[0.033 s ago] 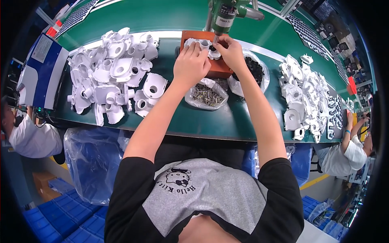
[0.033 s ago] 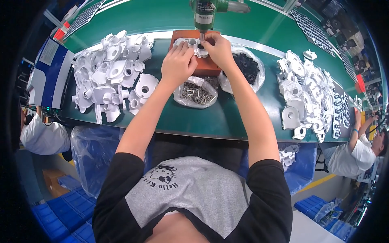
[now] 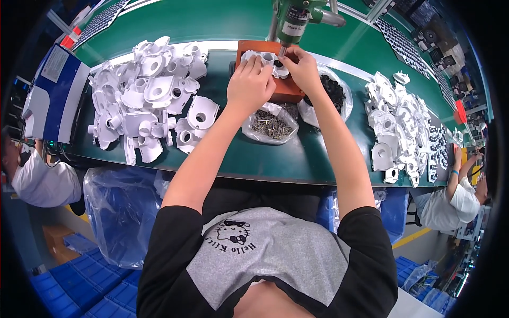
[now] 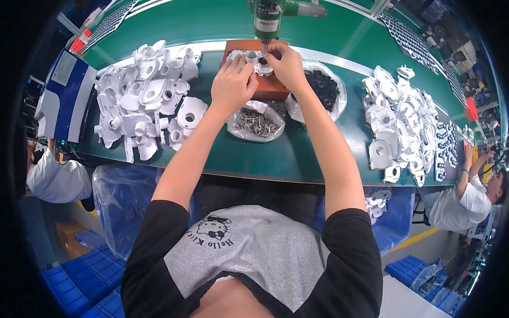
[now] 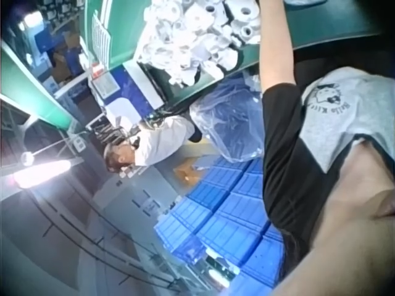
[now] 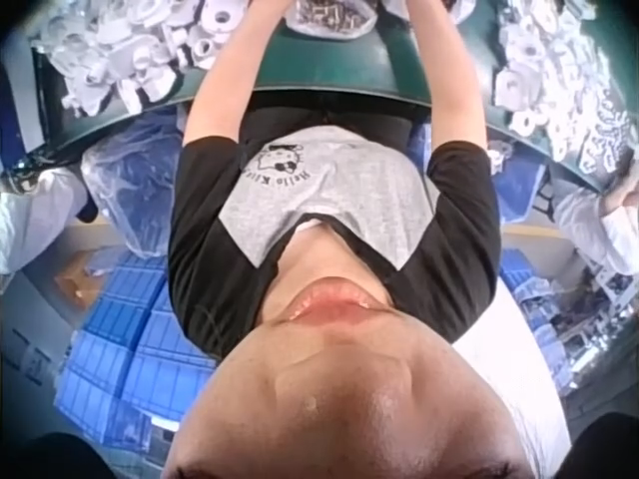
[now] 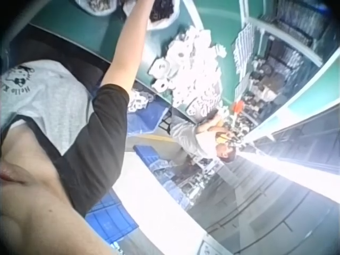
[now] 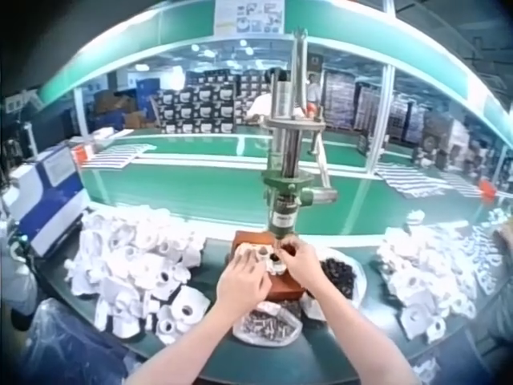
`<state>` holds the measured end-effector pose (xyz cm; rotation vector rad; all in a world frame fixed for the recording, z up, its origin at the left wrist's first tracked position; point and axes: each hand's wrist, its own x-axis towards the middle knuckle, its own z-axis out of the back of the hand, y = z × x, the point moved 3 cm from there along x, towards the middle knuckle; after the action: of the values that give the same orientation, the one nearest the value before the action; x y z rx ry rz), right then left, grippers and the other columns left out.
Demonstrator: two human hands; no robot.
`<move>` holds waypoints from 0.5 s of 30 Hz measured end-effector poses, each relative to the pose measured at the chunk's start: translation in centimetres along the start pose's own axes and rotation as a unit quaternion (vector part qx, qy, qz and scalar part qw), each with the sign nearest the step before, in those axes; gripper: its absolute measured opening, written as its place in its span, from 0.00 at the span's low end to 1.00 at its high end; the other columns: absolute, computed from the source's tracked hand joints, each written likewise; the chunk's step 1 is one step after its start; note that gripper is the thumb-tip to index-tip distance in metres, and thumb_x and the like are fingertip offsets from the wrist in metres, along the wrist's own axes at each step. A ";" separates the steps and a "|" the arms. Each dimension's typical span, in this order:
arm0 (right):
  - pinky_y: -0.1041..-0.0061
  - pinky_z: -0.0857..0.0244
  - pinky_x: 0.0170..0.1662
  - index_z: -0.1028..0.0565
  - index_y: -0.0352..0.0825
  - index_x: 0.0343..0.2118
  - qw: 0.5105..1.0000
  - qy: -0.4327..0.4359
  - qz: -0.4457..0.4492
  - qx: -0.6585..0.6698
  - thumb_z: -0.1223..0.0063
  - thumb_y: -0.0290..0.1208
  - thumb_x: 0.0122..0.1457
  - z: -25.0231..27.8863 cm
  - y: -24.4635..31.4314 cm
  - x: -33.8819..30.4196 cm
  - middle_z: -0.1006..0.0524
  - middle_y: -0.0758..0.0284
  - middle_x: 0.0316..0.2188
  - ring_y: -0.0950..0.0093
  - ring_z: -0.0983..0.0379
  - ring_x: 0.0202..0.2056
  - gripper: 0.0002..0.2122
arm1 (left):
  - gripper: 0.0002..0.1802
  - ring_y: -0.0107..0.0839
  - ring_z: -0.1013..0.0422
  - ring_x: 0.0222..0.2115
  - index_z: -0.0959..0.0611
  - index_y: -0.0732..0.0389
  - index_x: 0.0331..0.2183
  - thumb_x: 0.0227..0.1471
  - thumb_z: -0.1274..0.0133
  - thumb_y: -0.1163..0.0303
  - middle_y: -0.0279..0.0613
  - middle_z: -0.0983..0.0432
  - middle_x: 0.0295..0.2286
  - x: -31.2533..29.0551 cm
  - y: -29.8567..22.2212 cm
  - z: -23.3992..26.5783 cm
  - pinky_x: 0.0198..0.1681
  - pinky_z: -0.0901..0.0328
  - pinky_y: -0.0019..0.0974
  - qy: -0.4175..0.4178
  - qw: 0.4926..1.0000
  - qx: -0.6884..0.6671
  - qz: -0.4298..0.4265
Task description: Assembling plastic components using a manual press at an industrial workbench.
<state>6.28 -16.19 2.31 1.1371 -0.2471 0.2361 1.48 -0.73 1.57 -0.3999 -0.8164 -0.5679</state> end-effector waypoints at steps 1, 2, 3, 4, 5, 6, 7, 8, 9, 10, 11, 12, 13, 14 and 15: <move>0.82 0.36 0.34 0.27 0.27 0.31 1.000 -0.001 0.001 -0.002 0.45 0.25 0.54 0.1 -0.2 0.1 0.25 0.70 0.25 0.83 0.31 0.29 0.06 | 0.09 0.49 0.29 0.41 0.25 0.64 0.29 0.43 0.49 0.70 0.56 0.26 0.39 0.1 -0.2 0.0 0.48 0.35 0.46 -0.007 1.000 -0.005 -0.001; 0.82 0.37 0.34 0.27 0.27 0.31 1.000 -0.006 0.011 0.009 0.45 0.25 0.54 0.3 -0.4 0.2 0.25 0.70 0.24 0.83 0.31 0.28 0.06 | 0.09 0.49 0.29 0.41 0.25 0.64 0.29 0.43 0.49 0.70 0.56 0.26 0.39 0.2 -0.3 0.1 0.48 0.35 0.46 -0.014 1.000 -0.010 -0.001; 0.82 0.37 0.33 0.27 0.28 0.30 1.000 -0.011 0.021 0.020 0.45 0.24 0.54 0.4 -0.6 0.3 0.25 0.70 0.24 0.83 0.31 0.28 0.05 | 0.09 0.49 0.29 0.41 0.25 0.64 0.29 0.43 0.49 0.70 0.56 0.26 0.39 0.4 -0.4 0.1 0.48 0.35 0.46 -0.016 1.000 -0.011 -0.001; 0.82 0.37 0.33 0.27 0.28 0.30 1.000 -0.009 0.021 0.021 0.45 0.24 0.54 0.4 -0.5 0.3 0.25 0.70 0.24 0.83 0.31 0.28 0.05 | 0.09 0.49 0.29 0.41 0.25 0.64 0.29 0.43 0.49 0.70 0.56 0.26 0.39 0.4 -0.4 0.1 0.48 0.35 0.46 -0.016 1.000 -0.012 -0.002; 0.82 0.37 0.33 0.27 0.28 0.30 1.000 -0.007 0.011 0.026 0.46 0.24 0.54 0.3 -0.4 0.2 0.25 0.70 0.24 0.84 0.31 0.28 0.05 | 0.09 0.49 0.29 0.41 0.25 0.65 0.29 0.43 0.49 0.70 0.56 0.26 0.39 0.4 -0.3 0.2 0.48 0.35 0.45 -0.015 1.000 -0.013 -0.004; 0.83 0.37 0.33 0.27 0.28 0.30 1.000 -0.006 0.003 0.031 0.46 0.24 0.54 0.3 -0.4 0.2 0.25 0.70 0.24 0.84 0.31 0.28 0.05 | 0.09 0.49 0.29 0.41 0.25 0.65 0.29 0.43 0.49 0.70 0.56 0.26 0.39 0.4 -0.2 0.2 0.48 0.35 0.45 -0.015 1.000 -0.012 -0.003; 0.83 0.37 0.33 0.27 0.28 0.30 1.000 -0.006 0.002 0.030 0.46 0.24 0.54 0.3 -0.5 0.2 0.25 0.70 0.24 0.84 0.31 0.28 0.05 | 0.09 0.49 0.29 0.41 0.25 0.65 0.29 0.43 0.49 0.70 0.56 0.26 0.39 0.4 -0.2 0.2 0.48 0.35 0.45 -0.014 1.000 -0.010 -0.002; 0.83 0.37 0.33 0.27 0.28 0.29 0.999 -0.002 0.003 0.033 0.45 0.24 0.54 0.2 -0.6 0.2 0.25 0.70 0.24 0.84 0.31 0.27 0.05 | 0.09 0.49 0.29 0.41 0.25 0.65 0.29 0.43 0.49 0.70 0.56 0.26 0.39 0.4 -0.2 0.2 0.48 0.35 0.45 -0.014 1.000 -0.009 -0.002; 0.83 0.37 0.33 0.27 0.28 0.29 0.999 0.001 0.004 0.035 0.45 0.25 0.54 0.2 -0.7 0.3 0.25 0.70 0.24 0.84 0.31 0.27 0.05 | 0.09 0.49 0.29 0.41 0.25 0.65 0.29 0.43 0.49 0.70 0.56 0.26 0.39 0.4 -0.2 0.2 0.48 0.35 0.45 -0.015 1.000 -0.009 -0.003; 0.83 0.37 0.33 0.27 0.28 0.29 0.999 0.001 0.004 0.035 0.45 0.25 0.54 0.2 -0.8 0.2 0.25 0.70 0.24 0.84 0.31 0.27 0.05 | 0.09 0.49 0.29 0.41 0.25 0.65 0.29 0.43 0.49 0.70 0.56 0.26 0.39 0.4 -0.2 0.1 0.48 0.35 0.45 -0.014 1.000 -0.008 -0.002; 0.80 0.35 0.32 0.26 0.28 0.29 1.000 -0.005 0.017 0.020 0.44 0.26 0.52 0.2 -0.7 0.2 0.24 0.67 0.23 0.81 0.29 0.26 0.06 | 0.09 0.49 0.29 0.41 0.25 0.65 0.29 0.43 0.49 0.70 0.56 0.26 0.39 0.3 -0.2 0.1 0.48 0.35 0.45 -0.012 1.000 -0.007 -0.002; 0.78 0.34 0.31 0.25 0.27 0.29 0.999 -0.011 0.030 0.006 0.43 0.27 0.51 0.3 -0.7 0.2 0.22 0.64 0.23 0.77 0.27 0.25 0.08 | 0.09 0.49 0.29 0.41 0.25 0.65 0.29 0.43 0.49 0.70 0.56 0.26 0.39 0.3 -0.2 0.1 0.48 0.35 0.45 -0.013 1.000 -0.008 -0.002; 0.78 0.34 0.31 0.25 0.27 0.29 0.999 -0.010 0.030 0.006 0.43 0.27 0.51 0.3 -0.4 0.1 0.22 0.64 0.23 0.77 0.27 0.25 0.08 | 0.09 0.49 0.29 0.41 0.25 0.65 0.29 0.43 0.49 0.70 0.56 0.26 0.39 0.3 -0.2 0.1 0.48 0.35 0.45 -0.014 1.000 -0.005 -0.003; 0.77 0.33 0.33 0.24 0.27 0.29 1.000 -0.004 0.021 0.007 0.43 0.27 0.50 0.3 -0.2 -0.1 0.22 0.63 0.24 0.76 0.26 0.27 0.08 | 0.09 0.49 0.29 0.41 0.25 0.65 0.29 0.43 0.49 0.70 0.56 0.26 0.39 0.2 -0.2 0.1 0.48 0.35 0.45 -0.015 1.000 -0.003 -0.003; 0.76 0.33 0.34 0.24 0.27 0.29 1.000 0.001 0.012 0.009 0.43 0.27 0.50 0.4 0.0 -0.3 0.22 0.62 0.26 0.75 0.26 0.29 0.08 | 0.09 0.49 0.29 0.41 0.25 0.65 0.29 0.43 0.49 0.70 0.56 0.26 0.39 0.2 -0.2 0.1 0.48 0.35 0.45 -0.015 1.000 -0.002 -0.003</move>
<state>5.95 -16.52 2.38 1.1520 -0.2572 0.2615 1.38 -0.88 1.85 -0.4114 -0.8452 -0.5708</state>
